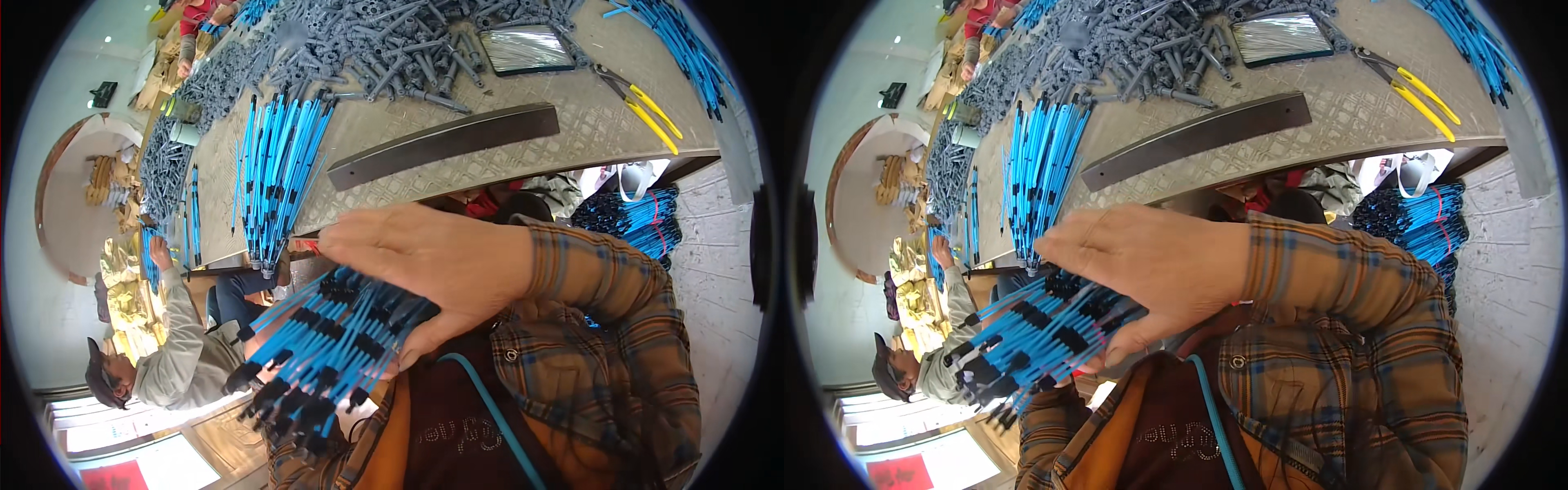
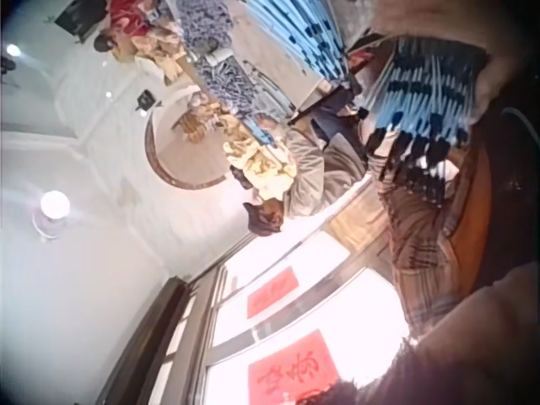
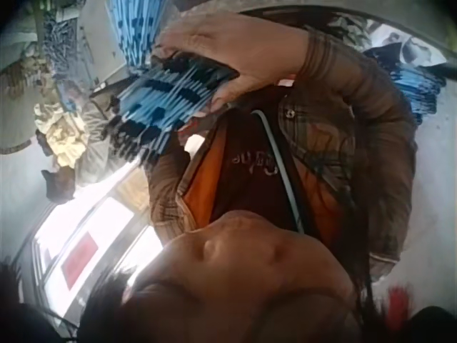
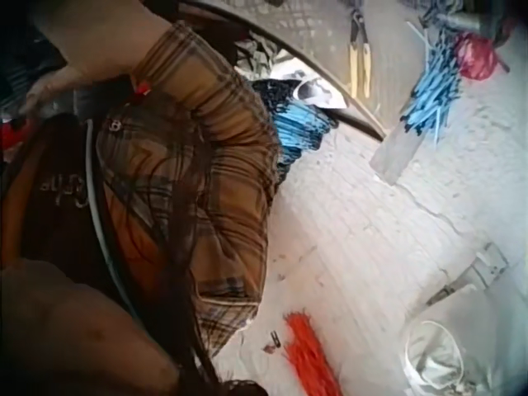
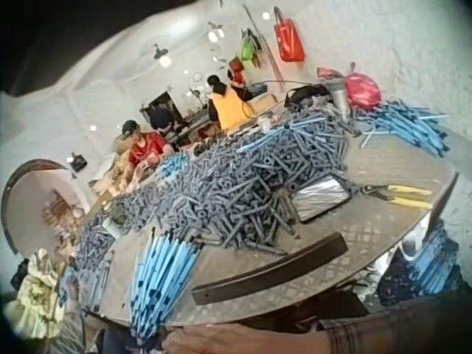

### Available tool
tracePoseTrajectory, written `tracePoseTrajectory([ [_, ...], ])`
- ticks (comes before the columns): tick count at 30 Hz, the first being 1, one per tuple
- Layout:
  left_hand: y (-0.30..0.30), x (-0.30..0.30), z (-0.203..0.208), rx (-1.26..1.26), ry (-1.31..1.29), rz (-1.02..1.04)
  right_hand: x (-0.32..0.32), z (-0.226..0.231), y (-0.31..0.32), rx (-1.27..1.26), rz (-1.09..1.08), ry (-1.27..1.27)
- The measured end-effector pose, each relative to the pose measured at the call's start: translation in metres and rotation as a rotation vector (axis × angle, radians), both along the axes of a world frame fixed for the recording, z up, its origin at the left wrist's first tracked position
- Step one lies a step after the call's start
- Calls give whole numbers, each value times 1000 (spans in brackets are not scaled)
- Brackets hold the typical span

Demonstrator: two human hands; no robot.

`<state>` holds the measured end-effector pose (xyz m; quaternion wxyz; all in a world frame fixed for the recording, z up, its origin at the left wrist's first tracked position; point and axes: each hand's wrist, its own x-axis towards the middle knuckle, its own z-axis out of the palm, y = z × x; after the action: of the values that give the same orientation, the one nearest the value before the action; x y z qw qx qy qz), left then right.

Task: The person aligns umbrella ribs on a fixture, attaches them around a plastic hub with wire, and tightens and cuts the wire using pliers.

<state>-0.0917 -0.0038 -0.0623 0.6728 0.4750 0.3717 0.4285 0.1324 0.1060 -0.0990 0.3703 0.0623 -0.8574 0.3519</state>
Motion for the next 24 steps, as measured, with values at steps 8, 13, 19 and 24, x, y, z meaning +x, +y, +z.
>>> tracePoseTrajectory([
  [8,-15,-34,-4,-28,102,-99,-24,-34,-14,-391,308,-195],
  [13,-25,-44,-13,-51,158,-175,-28,-26,-16,-283,189,-293],
  [19,-32,-43,-29,-74,222,-294,-22,-28,-4,-430,393,-477],
  [24,-57,-30,-22,-74,314,-362,-24,-22,8,-335,595,-535],
])
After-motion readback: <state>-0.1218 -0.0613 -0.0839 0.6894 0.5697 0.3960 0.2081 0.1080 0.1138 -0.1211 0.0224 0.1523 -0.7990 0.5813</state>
